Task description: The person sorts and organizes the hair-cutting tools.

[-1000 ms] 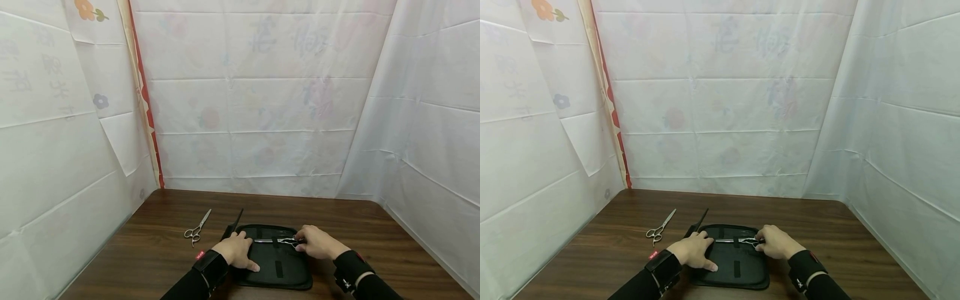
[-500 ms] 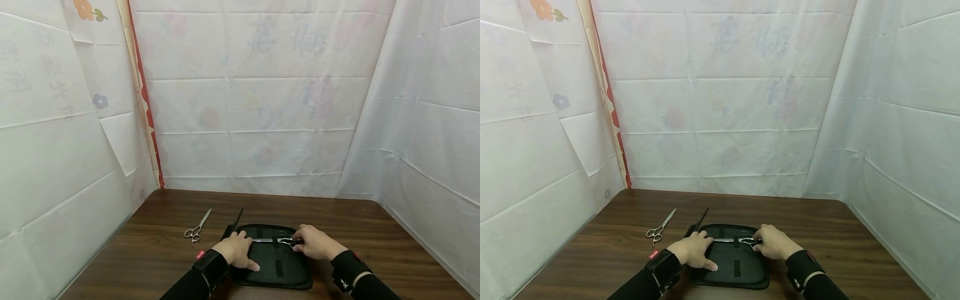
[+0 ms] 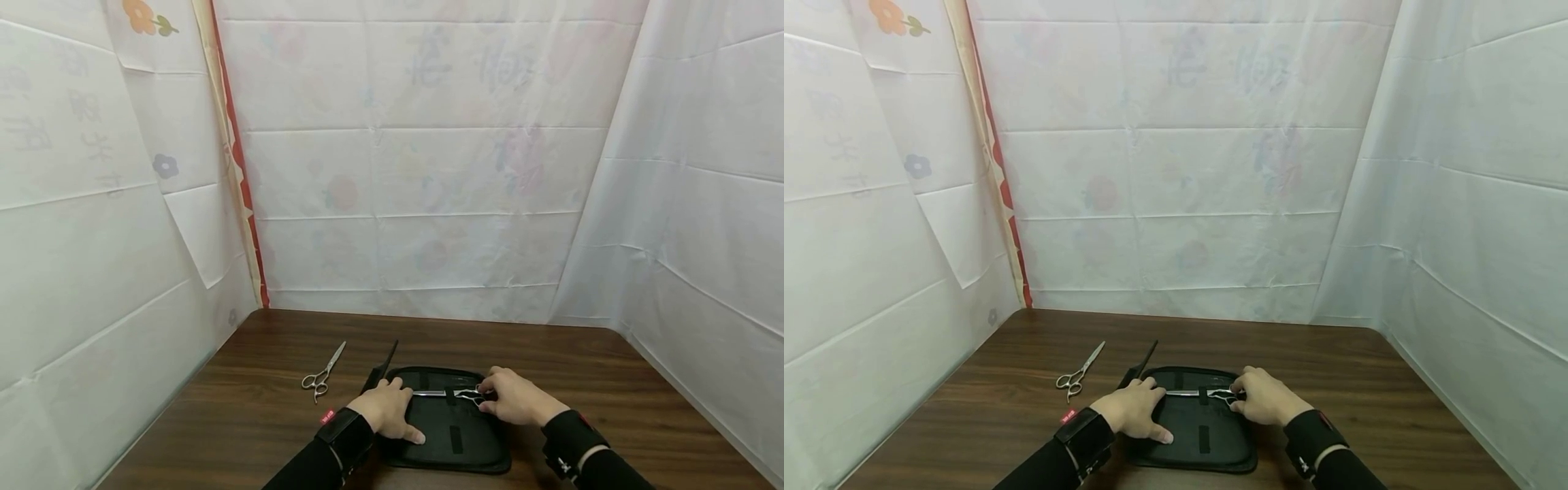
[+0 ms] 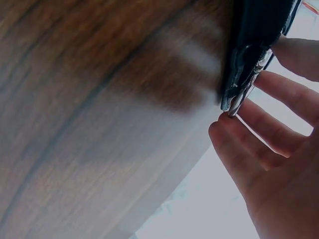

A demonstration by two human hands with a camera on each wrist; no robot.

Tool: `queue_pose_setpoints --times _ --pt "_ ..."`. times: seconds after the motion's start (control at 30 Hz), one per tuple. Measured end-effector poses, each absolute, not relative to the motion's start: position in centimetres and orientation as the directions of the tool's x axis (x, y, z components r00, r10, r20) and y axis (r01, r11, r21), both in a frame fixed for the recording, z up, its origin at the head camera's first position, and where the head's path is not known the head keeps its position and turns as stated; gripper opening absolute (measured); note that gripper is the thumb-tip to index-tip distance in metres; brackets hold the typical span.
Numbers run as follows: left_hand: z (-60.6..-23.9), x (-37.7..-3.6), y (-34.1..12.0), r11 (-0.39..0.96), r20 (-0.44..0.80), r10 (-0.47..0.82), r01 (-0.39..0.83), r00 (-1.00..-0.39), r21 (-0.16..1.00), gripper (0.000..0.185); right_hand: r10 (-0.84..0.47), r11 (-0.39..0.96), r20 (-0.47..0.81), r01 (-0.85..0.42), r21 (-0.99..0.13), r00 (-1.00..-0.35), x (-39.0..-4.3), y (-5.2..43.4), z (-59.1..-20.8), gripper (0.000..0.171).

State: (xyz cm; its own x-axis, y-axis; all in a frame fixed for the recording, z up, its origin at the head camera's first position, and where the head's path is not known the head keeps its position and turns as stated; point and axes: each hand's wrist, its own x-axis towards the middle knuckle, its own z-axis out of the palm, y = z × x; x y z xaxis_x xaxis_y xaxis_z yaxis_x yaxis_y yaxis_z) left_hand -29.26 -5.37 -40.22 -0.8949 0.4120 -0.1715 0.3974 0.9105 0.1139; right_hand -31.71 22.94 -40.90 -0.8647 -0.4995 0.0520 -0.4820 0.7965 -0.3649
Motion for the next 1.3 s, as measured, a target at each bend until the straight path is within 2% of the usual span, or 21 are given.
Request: queue_pose_setpoints --times 1.3 --pt "-39.94 -29.61 -5.14 0.923 -0.141 0.382 0.370 -0.913 0.104 0.085 -0.512 0.789 0.085 -0.507 -0.348 -0.855 -31.81 22.50 -41.03 0.024"
